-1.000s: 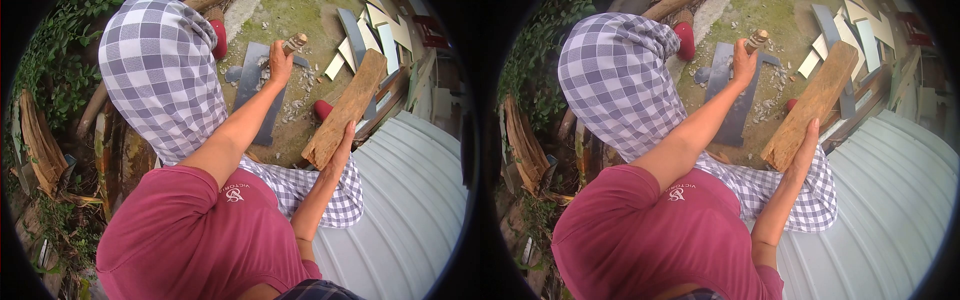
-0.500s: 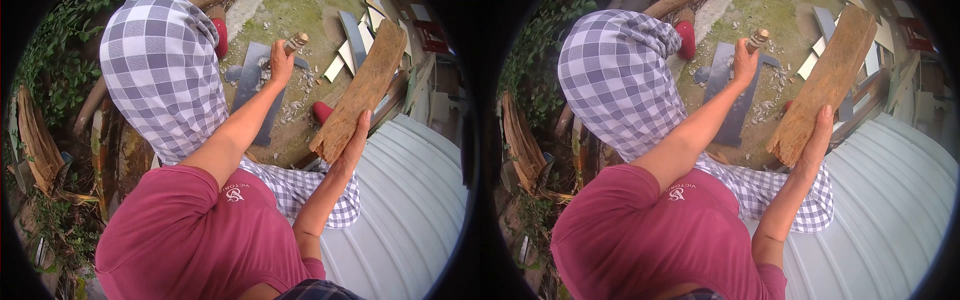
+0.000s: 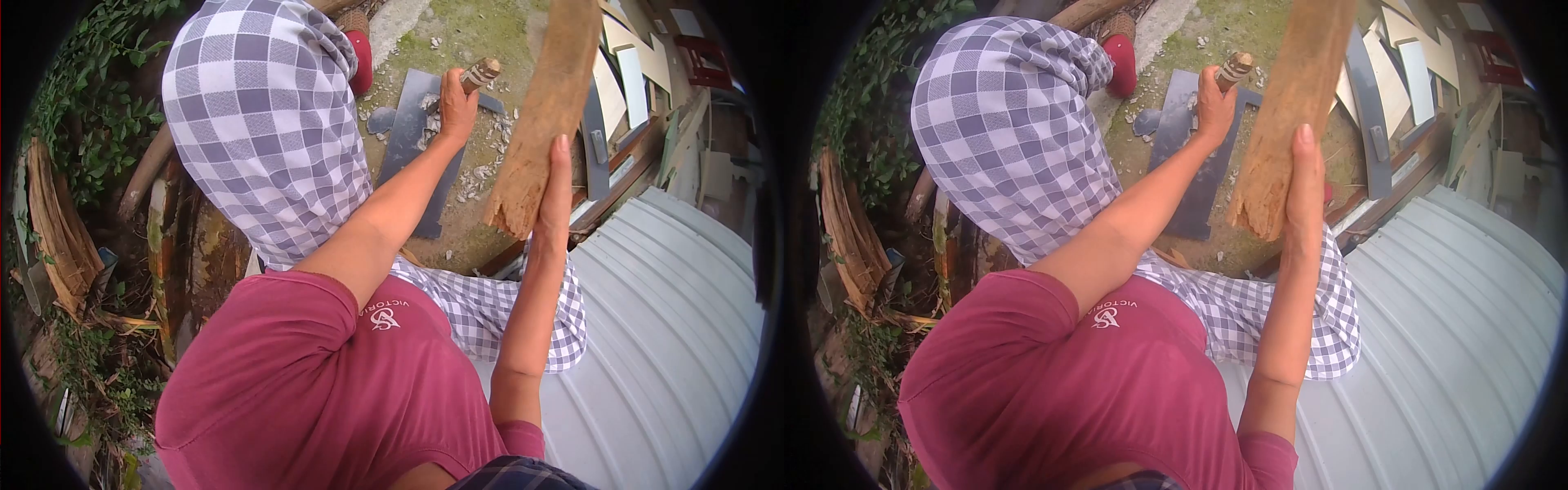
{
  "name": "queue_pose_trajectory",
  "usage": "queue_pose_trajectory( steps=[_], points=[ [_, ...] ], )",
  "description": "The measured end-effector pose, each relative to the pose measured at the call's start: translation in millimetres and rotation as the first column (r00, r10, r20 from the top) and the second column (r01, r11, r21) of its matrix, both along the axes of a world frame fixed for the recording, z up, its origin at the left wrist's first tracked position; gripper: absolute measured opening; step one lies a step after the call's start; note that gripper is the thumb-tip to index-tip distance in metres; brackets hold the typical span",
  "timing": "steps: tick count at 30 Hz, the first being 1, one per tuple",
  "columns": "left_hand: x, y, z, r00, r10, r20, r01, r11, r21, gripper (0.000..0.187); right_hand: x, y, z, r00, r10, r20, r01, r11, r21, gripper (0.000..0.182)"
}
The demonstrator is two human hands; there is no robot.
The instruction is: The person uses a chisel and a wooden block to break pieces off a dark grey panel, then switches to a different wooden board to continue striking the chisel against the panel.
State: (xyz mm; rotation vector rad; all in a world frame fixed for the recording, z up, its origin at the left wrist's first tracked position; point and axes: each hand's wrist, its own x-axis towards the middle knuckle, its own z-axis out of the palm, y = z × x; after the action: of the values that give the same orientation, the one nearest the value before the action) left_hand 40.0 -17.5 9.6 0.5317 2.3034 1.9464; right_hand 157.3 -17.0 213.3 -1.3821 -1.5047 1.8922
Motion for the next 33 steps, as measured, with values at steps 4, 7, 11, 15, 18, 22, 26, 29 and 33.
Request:
queue_pose_trajectory(
  steps=[4, 7, 11, 15, 18, 22, 26, 29, 33],
  points=[
    [-12.0, -2.2, 0.9, 0.99, 0.101, 0.101, -0.101, 0.995, -0.011, 0.038, -2.4, -2.4, -24.2, 0.996, 0.07, 0.048, -0.057, 0.972, -0.229, 0.066],
    [-3.4, -4.6, -1.4, 0.995, 0.069, 0.068, -0.07, 0.997, 0.012, 0.039, -6.9, -2.7, 7.1, 0.995, -0.094, -0.032, 0.088, 0.982, -0.167, 0.061],
    [6.2, -6.7, -1.4, 1.0, -0.022, 0.017, 0.023, 0.999, -0.036, 0.042, -11.9, 2.0, 39.9, 0.96, -0.111, -0.256, 0.09, 0.992, -0.091, 0.064],
    [5.8, -6.3, 0.9, 1.0, 0.002, 0.014, -0.002, 1.0, -0.026, 0.041, -5.2, -7.0, -16.9, 0.986, 0.07, 0.148, -0.056, 0.994, -0.095, 0.065],
    [-5.0, -4.5, -4.8, 0.994, 0.069, 0.085, -0.07, 0.997, 0.014, 0.04, 5.4, -4.1, -26.3, 0.999, -0.042, -0.016, 0.036, 0.964, -0.262, 0.061],
    [2.3, -5.6, -1.1, 0.999, 0.031, 0.032, -0.03, 0.999, -0.021, 0.039, -3.0, -15.6, 35.6, 0.976, -0.121, -0.181, 0.085, 0.977, -0.193, 0.062],
    [9.0, -7.8, -1.4, 1.0, -0.011, 0.008, 0.011, 0.999, -0.031, 0.039, -2.9, -19.3, 15.9, 0.988, -0.12, -0.094, 0.104, 0.982, -0.157, 0.062],
    [-0.2, 1.9, 3.1, 0.995, -0.047, 0.083, 0.042, 0.997, 0.057, 0.042, 8.5, -13.9, -14.8, 0.996, 0.039, 0.079, -0.028, 0.99, -0.139, 0.06],
    [10.0, -9.7, -9.4, 0.99, 0.0, 0.138, -0.003, 1.0, 0.018, 0.043, -8.4, -19.8, 48.5, 0.983, -0.123, -0.138, 0.105, 0.986, -0.132, 0.056]
  ],
)
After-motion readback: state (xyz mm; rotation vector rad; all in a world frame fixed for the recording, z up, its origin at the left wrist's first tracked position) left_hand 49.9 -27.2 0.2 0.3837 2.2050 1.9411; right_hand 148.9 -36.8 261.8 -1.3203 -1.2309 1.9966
